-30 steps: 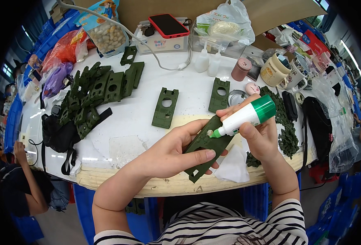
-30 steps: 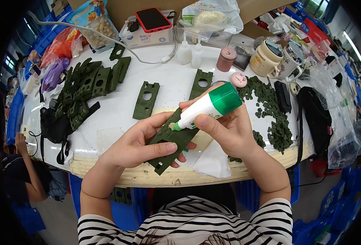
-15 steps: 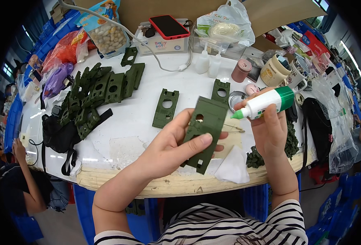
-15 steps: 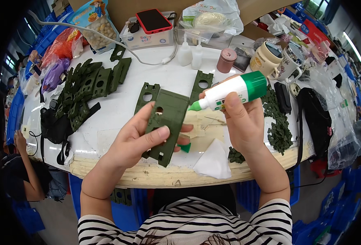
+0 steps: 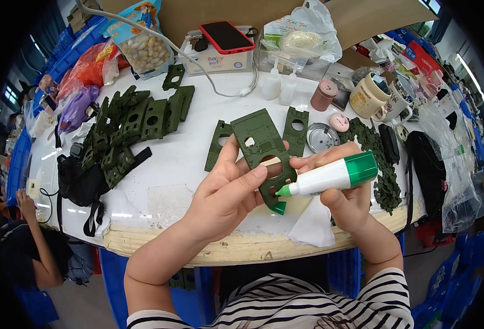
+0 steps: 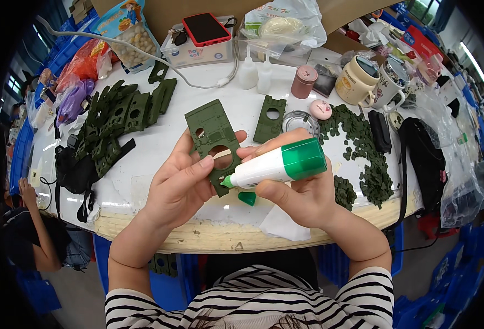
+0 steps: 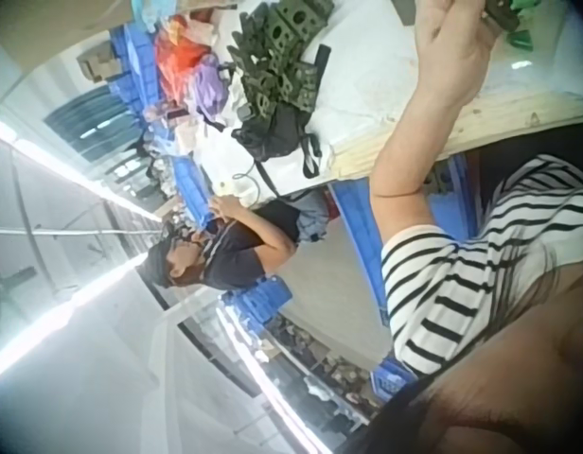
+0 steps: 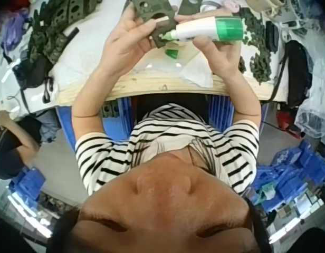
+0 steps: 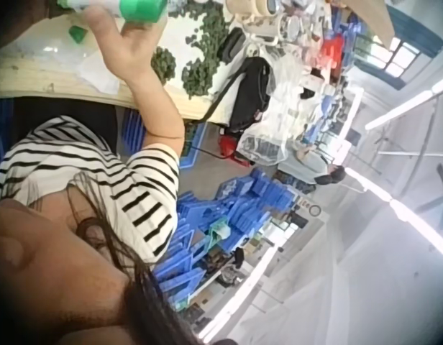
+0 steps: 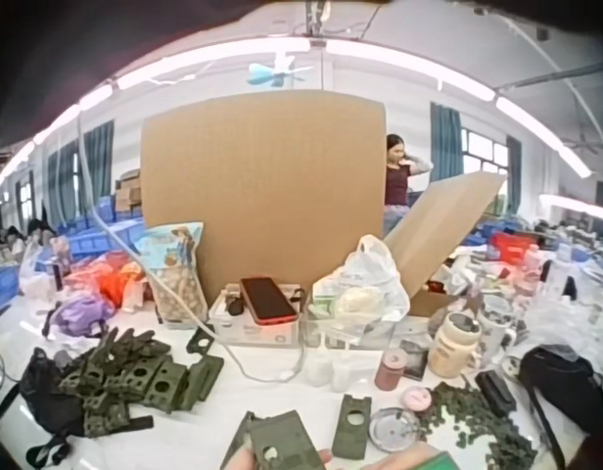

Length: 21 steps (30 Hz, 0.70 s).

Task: The person is applying glue and assembling various plastic parts to build toy tank models at a factory workstation.

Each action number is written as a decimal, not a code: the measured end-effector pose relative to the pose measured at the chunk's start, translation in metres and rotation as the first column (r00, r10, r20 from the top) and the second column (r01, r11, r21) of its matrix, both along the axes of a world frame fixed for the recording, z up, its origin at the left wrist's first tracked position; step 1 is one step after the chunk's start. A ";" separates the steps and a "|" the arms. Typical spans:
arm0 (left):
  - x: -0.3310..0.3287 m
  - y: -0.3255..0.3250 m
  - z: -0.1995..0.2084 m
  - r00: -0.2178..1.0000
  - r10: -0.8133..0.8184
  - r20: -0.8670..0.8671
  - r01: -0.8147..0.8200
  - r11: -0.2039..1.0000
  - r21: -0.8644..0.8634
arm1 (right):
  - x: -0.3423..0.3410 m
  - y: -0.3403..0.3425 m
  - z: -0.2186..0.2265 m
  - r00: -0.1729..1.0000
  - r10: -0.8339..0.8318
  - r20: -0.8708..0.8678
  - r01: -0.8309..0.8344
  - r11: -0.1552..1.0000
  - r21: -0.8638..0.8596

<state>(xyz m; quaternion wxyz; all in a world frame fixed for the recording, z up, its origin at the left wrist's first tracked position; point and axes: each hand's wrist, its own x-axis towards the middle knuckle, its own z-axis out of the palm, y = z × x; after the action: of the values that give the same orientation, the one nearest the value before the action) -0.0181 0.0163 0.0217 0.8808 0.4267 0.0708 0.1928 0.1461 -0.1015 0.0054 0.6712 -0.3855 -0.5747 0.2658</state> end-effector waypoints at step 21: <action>0.001 0.001 -0.003 1.000 0.004 -0.012 -0.003 0.998 0.065 | -0.002 0.001 0.001 0.998 -0.051 0.027 0.054 0.995 -0.087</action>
<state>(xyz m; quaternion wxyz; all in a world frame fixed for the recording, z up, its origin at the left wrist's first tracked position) -0.0168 0.0176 0.0192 0.8657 0.4560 0.0706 0.1940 0.1440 -0.1006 0.0065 0.6532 -0.4327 -0.5605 0.2682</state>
